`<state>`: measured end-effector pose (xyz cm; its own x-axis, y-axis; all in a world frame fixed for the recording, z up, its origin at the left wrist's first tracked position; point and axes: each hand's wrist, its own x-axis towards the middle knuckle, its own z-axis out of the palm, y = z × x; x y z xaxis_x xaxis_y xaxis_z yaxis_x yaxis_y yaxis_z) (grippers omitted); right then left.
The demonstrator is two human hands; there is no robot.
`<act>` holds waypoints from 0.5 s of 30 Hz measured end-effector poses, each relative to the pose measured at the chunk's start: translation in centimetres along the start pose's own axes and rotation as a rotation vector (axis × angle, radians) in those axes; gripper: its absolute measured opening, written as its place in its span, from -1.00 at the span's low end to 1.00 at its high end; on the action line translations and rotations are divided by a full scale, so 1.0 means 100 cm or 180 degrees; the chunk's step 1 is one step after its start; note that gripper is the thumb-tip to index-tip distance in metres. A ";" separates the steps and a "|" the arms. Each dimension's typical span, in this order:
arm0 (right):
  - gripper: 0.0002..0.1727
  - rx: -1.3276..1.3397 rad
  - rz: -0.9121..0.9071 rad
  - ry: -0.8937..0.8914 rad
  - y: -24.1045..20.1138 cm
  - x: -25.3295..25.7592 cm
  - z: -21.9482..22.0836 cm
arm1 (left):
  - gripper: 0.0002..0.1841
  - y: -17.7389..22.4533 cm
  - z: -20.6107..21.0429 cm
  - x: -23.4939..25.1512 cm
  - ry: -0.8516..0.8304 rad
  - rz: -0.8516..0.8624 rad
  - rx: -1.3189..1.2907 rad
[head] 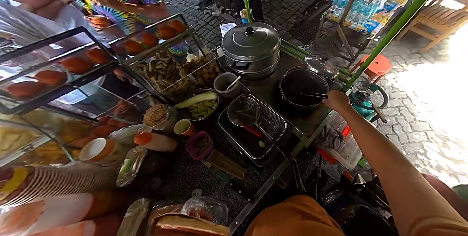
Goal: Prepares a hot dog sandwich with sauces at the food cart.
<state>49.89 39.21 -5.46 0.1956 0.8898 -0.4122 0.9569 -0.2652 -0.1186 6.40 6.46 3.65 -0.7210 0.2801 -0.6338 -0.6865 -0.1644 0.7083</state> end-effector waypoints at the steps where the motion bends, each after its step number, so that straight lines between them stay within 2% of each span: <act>1: -0.53 0.0112 -0.0050 0.0080 0.006 -0.002 0.003 | -0.22 -0.007 -0.023 0.015 -0.0746 -0.0039 -0.0229; 2: -0.54 0.0263 -0.0127 0.0210 0.012 -0.005 0.007 | -0.16 -0.019 -0.058 0.047 -0.1881 -0.0065 -0.0610; 3: -0.56 0.0460 -0.0244 0.0410 0.018 -0.008 0.014 | -0.13 -0.026 -0.072 0.069 -0.2430 -0.0149 -0.0763; 4: -0.58 0.0589 -0.0342 0.0567 0.023 -0.011 0.020 | -0.12 -0.029 -0.077 0.078 -0.2567 -0.0221 -0.0847; 8: -0.60 0.0707 -0.0363 0.0693 0.030 -0.023 0.028 | -0.08 -0.028 -0.063 0.065 -0.2153 -0.0361 -0.0717; 15: -0.56 0.0834 -0.0298 0.0894 0.033 -0.032 0.024 | -0.11 -0.028 -0.056 0.058 -0.2159 -0.0465 -0.0705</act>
<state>51.91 34.60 -6.64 0.1959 0.9720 -0.1298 0.8933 -0.2315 -0.3853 3.62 3.22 -3.71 -0.4527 0.8267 -0.3340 -0.8260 -0.2479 0.5062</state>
